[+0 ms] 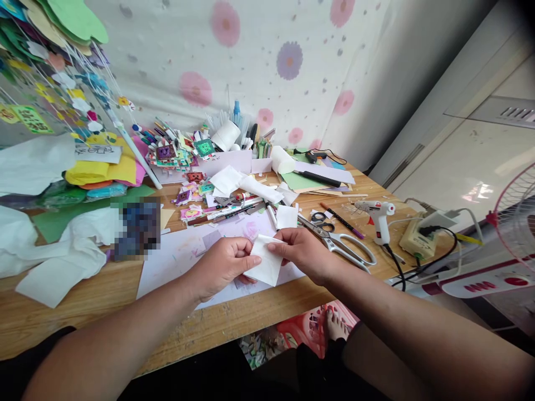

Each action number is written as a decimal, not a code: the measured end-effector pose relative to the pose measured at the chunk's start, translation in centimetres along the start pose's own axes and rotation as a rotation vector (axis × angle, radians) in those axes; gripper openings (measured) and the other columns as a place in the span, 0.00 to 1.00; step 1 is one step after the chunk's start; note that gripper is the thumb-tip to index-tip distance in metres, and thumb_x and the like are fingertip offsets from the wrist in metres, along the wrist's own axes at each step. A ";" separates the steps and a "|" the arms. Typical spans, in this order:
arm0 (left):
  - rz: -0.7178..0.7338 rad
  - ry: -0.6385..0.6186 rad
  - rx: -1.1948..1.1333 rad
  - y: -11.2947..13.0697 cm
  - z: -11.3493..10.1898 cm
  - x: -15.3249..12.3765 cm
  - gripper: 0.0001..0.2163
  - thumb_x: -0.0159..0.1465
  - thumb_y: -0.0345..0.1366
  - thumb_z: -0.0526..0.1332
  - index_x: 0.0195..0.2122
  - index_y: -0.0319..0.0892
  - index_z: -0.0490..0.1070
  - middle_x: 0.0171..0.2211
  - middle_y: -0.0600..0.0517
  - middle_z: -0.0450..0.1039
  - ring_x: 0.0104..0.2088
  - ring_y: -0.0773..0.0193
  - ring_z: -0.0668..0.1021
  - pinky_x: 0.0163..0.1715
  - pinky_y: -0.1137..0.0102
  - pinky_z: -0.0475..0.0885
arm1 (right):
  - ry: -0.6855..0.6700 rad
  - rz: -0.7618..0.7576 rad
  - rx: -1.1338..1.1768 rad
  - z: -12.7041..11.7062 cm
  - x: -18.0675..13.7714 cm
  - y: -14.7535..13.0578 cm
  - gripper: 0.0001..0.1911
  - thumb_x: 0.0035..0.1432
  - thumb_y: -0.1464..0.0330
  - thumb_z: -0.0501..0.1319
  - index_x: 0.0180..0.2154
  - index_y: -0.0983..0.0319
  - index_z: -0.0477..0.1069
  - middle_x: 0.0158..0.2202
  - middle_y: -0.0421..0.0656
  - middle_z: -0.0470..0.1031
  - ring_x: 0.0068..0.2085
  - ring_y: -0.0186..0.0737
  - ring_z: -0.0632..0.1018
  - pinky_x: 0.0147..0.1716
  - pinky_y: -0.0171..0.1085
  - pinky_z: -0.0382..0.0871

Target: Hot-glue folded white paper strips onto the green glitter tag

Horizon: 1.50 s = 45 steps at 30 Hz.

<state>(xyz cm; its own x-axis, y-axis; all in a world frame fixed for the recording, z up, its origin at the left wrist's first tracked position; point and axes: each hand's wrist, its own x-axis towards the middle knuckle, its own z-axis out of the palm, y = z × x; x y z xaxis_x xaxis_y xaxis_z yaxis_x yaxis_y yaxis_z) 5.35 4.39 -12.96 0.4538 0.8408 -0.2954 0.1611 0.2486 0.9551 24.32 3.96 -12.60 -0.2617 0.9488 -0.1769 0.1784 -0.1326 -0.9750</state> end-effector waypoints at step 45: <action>0.054 -0.003 -0.080 0.1 0.2 -0.2 0.13 0.53 0.44 0.68 0.30 0.37 0.73 0.25 0.53 0.74 0.25 0.67 0.75 0.25 0.74 0.71 | 0.297 -0.195 0.125 1.1 0.0 0.2 0.14 0.47 0.58 0.64 0.22 0.62 0.69 0.19 0.35 0.64 0.23 0.31 0.62 0.23 0.32 0.56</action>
<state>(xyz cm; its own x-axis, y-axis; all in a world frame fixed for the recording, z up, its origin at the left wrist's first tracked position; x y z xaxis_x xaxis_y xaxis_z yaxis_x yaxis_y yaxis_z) 5.43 4.11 -12.83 0.4629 0.8525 -0.2430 0.0652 0.2406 0.9684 23.27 3.59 -12.91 0.0102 0.9990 0.0424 0.0301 0.0421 -0.9987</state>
